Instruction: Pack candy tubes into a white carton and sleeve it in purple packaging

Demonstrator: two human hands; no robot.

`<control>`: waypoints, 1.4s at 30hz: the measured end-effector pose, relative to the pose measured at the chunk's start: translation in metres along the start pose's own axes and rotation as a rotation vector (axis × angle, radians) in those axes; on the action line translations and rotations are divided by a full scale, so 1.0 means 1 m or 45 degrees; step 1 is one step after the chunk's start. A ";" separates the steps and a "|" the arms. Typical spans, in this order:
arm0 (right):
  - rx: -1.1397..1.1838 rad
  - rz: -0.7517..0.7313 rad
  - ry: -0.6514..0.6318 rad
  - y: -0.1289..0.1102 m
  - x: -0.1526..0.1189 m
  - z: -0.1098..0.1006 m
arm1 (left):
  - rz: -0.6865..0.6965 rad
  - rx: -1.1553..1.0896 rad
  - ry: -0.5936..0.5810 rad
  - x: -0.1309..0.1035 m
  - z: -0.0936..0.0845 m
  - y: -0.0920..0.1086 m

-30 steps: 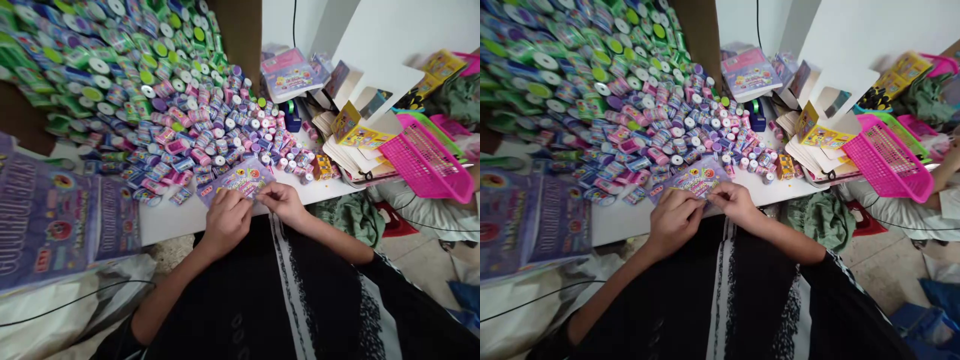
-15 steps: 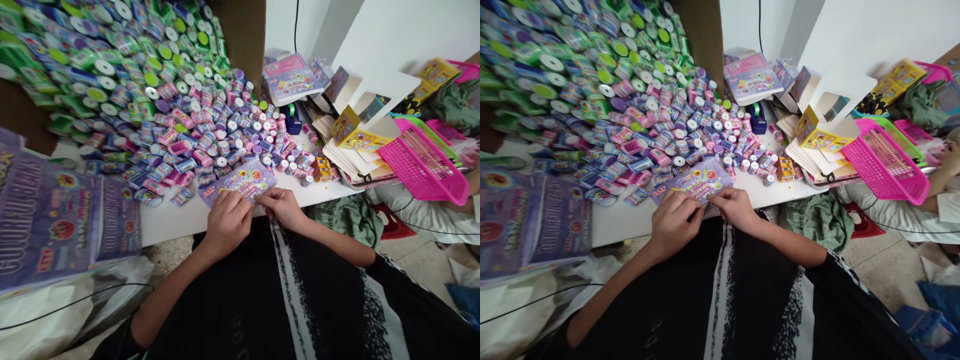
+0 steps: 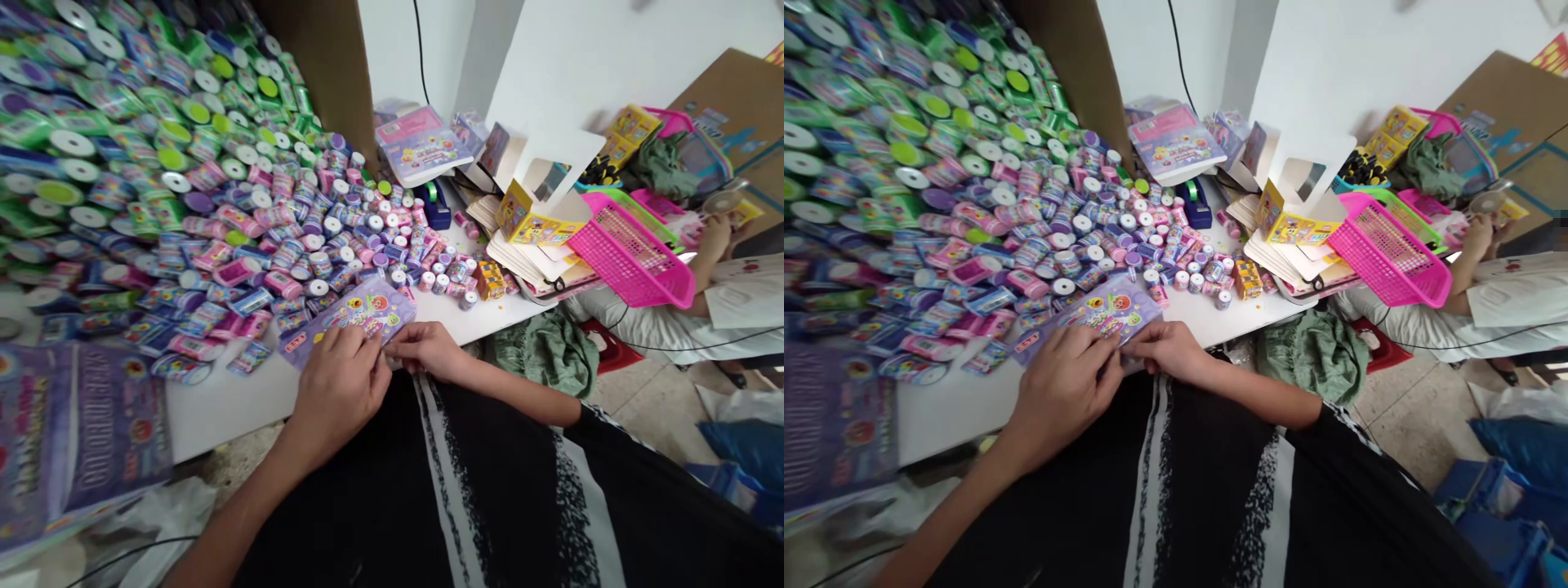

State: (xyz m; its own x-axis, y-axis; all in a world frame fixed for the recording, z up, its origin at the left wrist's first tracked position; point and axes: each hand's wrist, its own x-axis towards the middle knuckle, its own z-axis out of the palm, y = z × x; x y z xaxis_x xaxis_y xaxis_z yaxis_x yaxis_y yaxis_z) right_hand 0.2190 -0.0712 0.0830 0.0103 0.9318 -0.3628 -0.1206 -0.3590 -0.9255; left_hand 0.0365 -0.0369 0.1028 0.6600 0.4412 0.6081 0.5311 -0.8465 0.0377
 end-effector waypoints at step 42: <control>-0.595 -0.832 0.086 0.007 0.025 -0.066 | -0.585 -0.261 -0.170 -0.018 -0.026 -0.013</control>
State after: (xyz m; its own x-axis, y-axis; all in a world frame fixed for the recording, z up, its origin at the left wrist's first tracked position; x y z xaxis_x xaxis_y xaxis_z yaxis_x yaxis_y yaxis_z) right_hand 0.2835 -0.0537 0.0605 -0.0028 0.9612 0.2759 0.3580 0.2586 -0.8972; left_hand 0.0040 -0.0418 0.1118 0.4522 0.8038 0.3865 0.6755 -0.5916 0.4400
